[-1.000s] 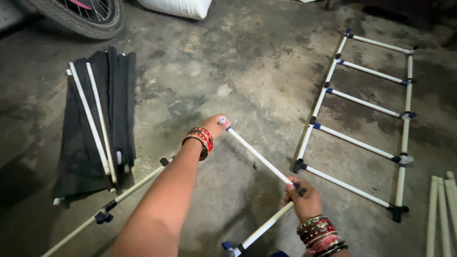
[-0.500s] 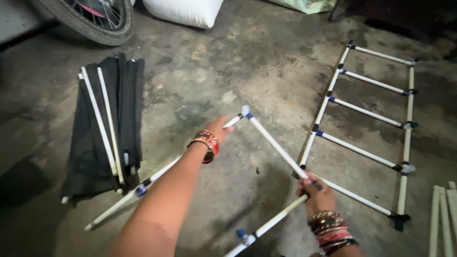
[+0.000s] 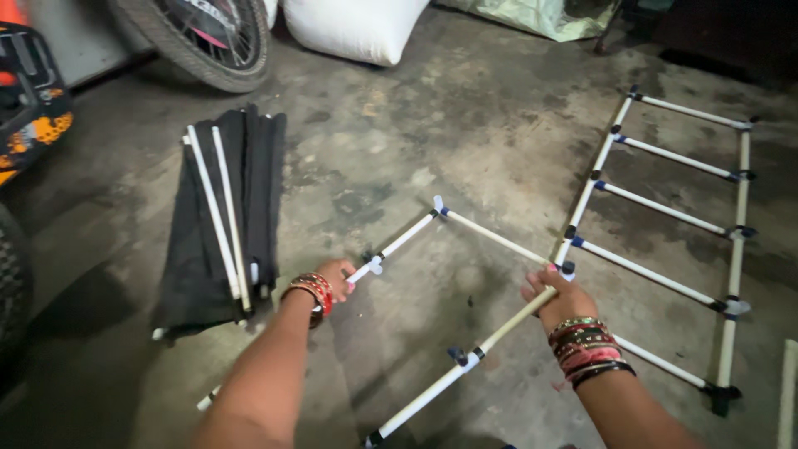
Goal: The person assembles a white tubular frame by connecting rods with blue connectors on the floor. They pick up rods and connectors, align them, and press them together to form ladder-like sections.
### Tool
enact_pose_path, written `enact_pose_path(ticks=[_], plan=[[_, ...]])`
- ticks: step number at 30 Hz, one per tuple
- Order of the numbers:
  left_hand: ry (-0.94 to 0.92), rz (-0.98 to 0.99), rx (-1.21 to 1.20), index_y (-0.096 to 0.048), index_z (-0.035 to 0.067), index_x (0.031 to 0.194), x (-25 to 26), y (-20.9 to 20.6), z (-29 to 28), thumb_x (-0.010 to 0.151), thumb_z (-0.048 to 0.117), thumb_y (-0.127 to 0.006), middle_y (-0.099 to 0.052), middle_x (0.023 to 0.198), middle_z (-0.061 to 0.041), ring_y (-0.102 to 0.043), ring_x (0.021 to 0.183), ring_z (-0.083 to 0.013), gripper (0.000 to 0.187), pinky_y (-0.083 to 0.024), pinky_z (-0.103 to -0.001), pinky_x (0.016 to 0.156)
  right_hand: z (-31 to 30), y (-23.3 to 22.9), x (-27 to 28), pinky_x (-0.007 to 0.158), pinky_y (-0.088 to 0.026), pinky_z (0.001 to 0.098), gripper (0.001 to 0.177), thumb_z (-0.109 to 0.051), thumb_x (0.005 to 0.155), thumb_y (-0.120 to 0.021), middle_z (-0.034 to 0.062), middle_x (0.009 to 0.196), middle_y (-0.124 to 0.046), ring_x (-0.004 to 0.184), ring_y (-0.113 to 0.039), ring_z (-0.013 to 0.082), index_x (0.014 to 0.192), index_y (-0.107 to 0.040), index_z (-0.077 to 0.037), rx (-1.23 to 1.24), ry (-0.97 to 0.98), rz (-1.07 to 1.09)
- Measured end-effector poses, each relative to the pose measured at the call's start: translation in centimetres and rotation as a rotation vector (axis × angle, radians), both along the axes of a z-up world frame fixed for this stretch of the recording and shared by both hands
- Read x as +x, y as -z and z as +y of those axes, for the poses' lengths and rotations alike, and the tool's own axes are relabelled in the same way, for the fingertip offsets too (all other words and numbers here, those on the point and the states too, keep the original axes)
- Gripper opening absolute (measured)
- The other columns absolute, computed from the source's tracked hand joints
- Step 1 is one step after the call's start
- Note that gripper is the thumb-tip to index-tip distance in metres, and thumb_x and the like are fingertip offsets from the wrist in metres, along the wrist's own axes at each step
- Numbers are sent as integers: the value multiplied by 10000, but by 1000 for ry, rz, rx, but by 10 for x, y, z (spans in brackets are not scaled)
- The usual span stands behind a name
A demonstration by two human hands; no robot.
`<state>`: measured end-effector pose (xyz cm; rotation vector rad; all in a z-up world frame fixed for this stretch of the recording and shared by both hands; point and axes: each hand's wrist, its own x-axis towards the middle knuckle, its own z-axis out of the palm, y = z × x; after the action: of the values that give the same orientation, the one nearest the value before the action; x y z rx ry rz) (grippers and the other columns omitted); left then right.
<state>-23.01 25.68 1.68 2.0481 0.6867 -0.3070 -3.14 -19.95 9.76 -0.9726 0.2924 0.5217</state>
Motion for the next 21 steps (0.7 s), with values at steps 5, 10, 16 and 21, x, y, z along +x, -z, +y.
enact_pose_path(ticks=[5, 10, 16, 21], plan=[[-277, -156, 158, -733, 145, 1076, 1, 13, -10, 868, 108, -733, -784, 873, -87, -737, 764, -204, 211, -577, -394, 699, 16, 36, -38, 991, -479, 592, 233, -203, 994, -574, 125, 1159, -589, 1098, -606, 335, 1208, -553, -114, 11, -50, 187], [-270, -252, 429, -761, 168, 1029, 35, 3, 2, 835, 130, -808, -757, 971, -119, -721, 902, -275, 203, -568, -395, 788, 44, 50, -137, 938, -513, 645, 234, -159, 949, -582, 175, 1114, -672, 1074, -647, 371, 1170, -562, -84, -106, -303, 305], [-222, -338, 168, -706, 163, 1070, 66, -13, 7, 868, 148, -762, -793, 996, -110, -774, 958, -278, 210, -590, -409, 843, 78, 61, -138, 909, -571, 669, 336, 127, 910, -471, 202, 1090, -669, 1041, -685, 432, 1183, -552, -52, -163, -195, 357], [-158, -485, 436, -707, 174, 1128, 35, -43, -13, 848, 177, -797, -682, 1202, -136, -645, 1118, -336, 294, -516, -432, 958, 100, 98, -91, 835, -576, 607, 341, 88, 931, -461, 179, 1092, -682, 1023, -692, 389, 1216, -539, -82, -42, -155, 272]])
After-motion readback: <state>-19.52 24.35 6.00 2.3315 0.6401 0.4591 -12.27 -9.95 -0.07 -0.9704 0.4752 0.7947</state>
